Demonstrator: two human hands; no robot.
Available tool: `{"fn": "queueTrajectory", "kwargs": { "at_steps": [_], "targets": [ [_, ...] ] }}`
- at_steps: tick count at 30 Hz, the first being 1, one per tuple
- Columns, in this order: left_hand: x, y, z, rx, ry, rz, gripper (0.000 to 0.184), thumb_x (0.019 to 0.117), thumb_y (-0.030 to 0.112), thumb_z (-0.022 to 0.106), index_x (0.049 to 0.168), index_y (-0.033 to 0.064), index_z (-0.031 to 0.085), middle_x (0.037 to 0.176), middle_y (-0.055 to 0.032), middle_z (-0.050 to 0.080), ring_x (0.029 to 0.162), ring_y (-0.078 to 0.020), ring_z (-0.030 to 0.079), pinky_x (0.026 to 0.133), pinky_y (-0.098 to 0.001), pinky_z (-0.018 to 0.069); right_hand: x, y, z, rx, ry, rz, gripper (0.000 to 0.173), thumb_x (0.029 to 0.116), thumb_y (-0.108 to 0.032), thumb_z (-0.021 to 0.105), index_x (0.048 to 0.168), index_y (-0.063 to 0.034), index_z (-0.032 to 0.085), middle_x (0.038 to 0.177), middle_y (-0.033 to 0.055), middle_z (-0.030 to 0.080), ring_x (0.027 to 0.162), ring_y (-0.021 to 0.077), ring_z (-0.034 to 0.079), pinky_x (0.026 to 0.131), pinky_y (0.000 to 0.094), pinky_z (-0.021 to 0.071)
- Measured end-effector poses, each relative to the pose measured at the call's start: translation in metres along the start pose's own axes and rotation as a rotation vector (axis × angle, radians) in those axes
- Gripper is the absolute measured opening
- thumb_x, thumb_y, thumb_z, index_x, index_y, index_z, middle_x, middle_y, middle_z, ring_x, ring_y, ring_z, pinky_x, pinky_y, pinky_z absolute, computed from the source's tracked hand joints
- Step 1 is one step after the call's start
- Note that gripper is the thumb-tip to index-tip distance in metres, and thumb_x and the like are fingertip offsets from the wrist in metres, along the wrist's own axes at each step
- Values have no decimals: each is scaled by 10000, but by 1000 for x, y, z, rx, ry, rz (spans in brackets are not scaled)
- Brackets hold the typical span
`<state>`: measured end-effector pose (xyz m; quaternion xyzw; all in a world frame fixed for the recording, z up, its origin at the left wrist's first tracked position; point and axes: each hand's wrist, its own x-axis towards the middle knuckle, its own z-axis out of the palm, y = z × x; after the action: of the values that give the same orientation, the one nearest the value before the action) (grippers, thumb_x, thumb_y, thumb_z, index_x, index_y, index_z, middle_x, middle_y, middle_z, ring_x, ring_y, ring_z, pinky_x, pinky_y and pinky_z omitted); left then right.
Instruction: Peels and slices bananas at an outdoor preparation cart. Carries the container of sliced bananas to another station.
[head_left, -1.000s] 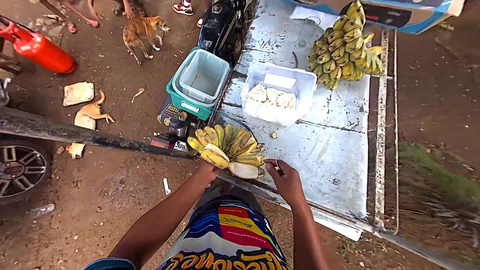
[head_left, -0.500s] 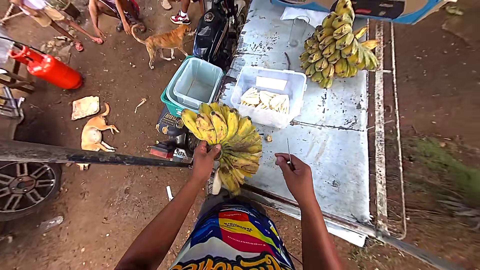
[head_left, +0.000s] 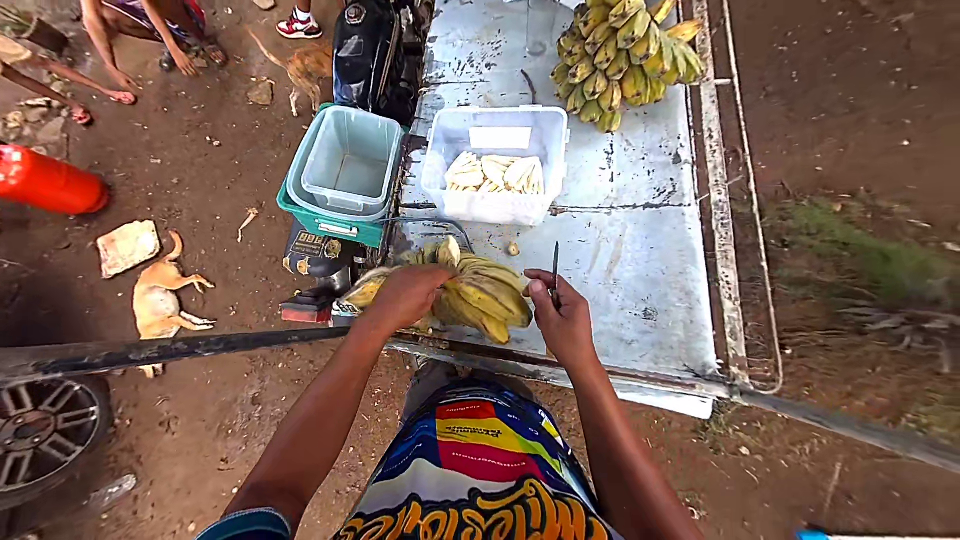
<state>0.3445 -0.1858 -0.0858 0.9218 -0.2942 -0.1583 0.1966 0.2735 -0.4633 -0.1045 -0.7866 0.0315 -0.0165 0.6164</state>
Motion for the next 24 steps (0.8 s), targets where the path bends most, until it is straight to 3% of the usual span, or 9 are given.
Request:
{"fn": "queueTrajectory", "kwargs": {
  "at_steps": [4, 8, 12, 14, 16, 18, 21, 22, 24],
  "targets": [
    [4, 8, 1, 88, -41, 4, 349, 997, 63, 620, 1329, 163, 663, 1351, -61, 665, 1264, -270, 627, 1038, -540, 515, -5, 6, -4, -66, -159, 104, 408, 1064, -391, 524, 1341, -110, 629, 1011, 30, 705, 607, 95, 589, 561, 289, 535],
    [-6, 3, 19, 61, 130, -82, 355, 1018, 75, 587, 1363, 131, 647, 1363, -95, 660, 1245, -296, 646, 1014, -553, 538, -8, 4, -9, -112, -273, 231, 561, 942, -483, 708, 1352, -114, 608, 1152, 33, 688, 701, 98, 610, 639, 311, 542],
    [-9, 10, 19, -12, 103, -258, 375, 1014, 120, 621, 1389, 120, 617, 1394, -114, 633, 1268, -318, 625, 1030, -566, 517, -1, 0, 4, -66, -142, 195, 384, 944, -289, 766, 1269, -107, 673, 1044, 7, 721, 594, 90, 562, 573, 284, 509],
    [-7, 18, 9, -126, 79, -302, 546, 968, 231, 728, 1468, 126, 536, 1481, -121, 548, 1350, -325, 549, 1085, -582, 476, 8, 0, 9, -57, -99, 138, 323, 964, -222, 743, 1263, -116, 687, 1010, 3, 722, 573, 89, 544, 556, 280, 499],
    [-5, 32, -4, -198, 158, -246, 686, 920, 321, 787, 1511, 145, 485, 1539, -100, 484, 1411, -294, 486, 1124, -558, 452, 16, -3, 12, -72, -90, 86, 323, 973, -198, 730, 1282, -118, 681, 1015, 16, 725, 568, 87, 533, 549, 285, 489],
    [3, 45, -13, -249, 235, -133, 681, 929, 336, 776, 1517, 152, 485, 1529, -88, 502, 1414, -261, 486, 1138, -519, 447, 22, -8, 14, -105, -89, 30, 312, 980, -171, 716, 1280, -98, 673, 1013, 32, 718, 569, 82, 531, 545, 279, 488],
    [32, 47, -17, -291, 106, -20, 712, 970, 326, 727, 1585, 191, 393, 1573, -65, 467, 1424, -239, 483, 1165, -508, 426, 28, -15, 15, -149, -92, -8, 281, 977, -171, 721, 1241, -80, 684, 931, 50, 694, 546, 99, 501, 524, 295, 467],
    [41, 44, -16, -297, 51, -9, 702, 978, 328, 718, 1589, 207, 395, 1555, -64, 494, 1395, -240, 517, 1151, -516, 437, 29, -15, 15, -157, -91, -7, 280, 977, -185, 724, 1235, -83, 685, 915, 49, 688, 549, 106, 503, 526, 303, 465],
    [52, 42, -13, -361, 54, -17, 590, 959, 273, 745, 1499, 172, 528, 1425, -86, 591, 1300, -250, 580, 1105, -516, 472, 28, -12, 14, -153, -65, 0, 347, 991, -235, 709, 1294, -75, 656, 978, 60, 697, 615, 133, 552, 571, 326, 492]
  ]
}}
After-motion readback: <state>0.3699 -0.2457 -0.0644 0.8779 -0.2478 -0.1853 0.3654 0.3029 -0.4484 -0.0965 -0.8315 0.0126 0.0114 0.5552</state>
